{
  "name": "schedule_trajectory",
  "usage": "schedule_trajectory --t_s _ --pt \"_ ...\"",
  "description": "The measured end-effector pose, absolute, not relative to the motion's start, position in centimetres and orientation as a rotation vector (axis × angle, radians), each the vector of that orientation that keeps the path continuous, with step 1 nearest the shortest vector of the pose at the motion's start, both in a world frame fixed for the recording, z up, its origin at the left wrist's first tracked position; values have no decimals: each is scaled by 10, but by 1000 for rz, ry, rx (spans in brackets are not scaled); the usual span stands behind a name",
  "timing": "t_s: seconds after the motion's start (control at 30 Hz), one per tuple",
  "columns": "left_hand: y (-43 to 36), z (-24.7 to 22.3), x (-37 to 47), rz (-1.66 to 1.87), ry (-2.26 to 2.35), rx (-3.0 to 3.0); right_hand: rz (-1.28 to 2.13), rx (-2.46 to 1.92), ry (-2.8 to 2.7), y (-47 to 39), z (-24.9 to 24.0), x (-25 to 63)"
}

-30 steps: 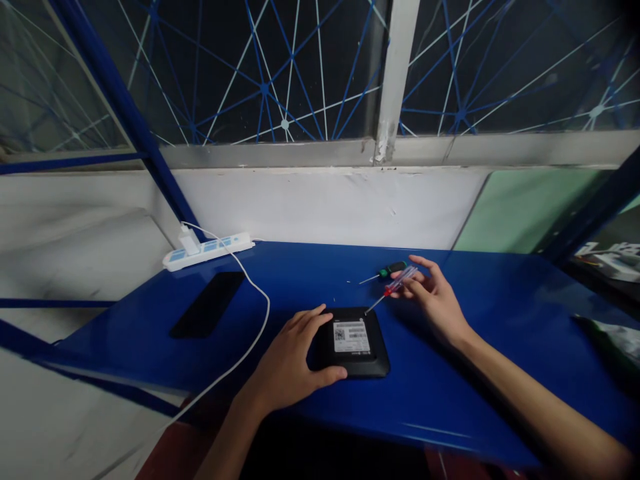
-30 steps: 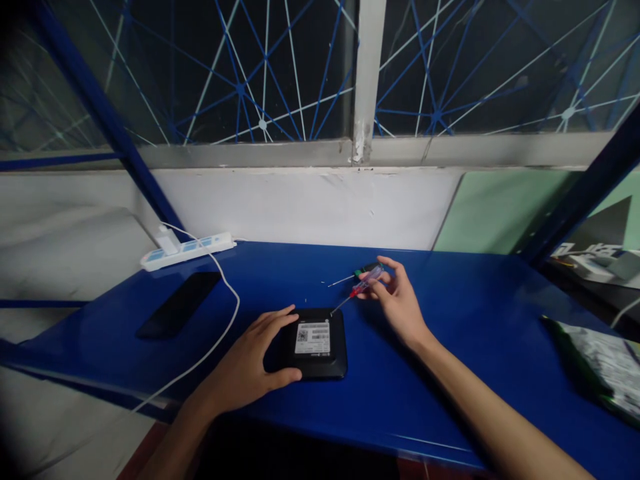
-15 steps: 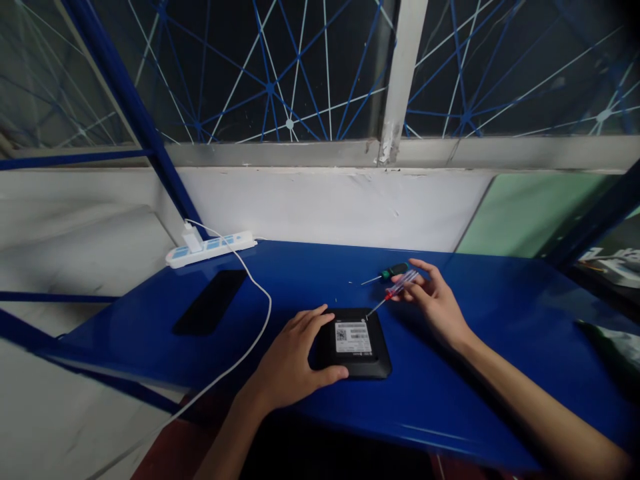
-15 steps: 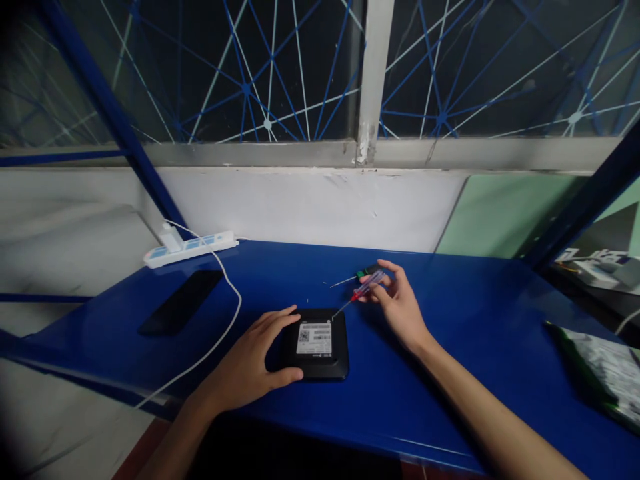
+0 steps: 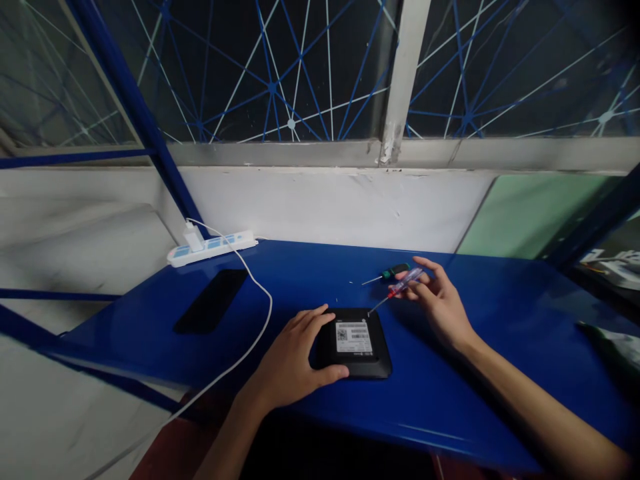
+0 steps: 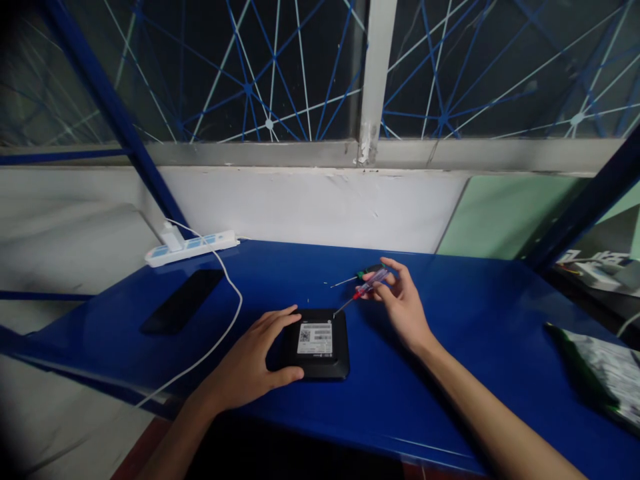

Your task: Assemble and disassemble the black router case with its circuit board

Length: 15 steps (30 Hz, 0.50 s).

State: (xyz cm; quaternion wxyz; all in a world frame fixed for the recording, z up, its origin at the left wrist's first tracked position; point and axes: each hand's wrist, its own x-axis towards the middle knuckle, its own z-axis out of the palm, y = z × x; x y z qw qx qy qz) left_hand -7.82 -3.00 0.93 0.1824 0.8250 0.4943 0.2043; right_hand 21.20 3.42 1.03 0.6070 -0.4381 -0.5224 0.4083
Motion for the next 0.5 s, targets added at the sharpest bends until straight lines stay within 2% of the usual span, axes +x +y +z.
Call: schedule_trajectory --t_s 0.5 --pt "-31 14 -76 524 1422 2303 926 -935 -1306 26 18 212"
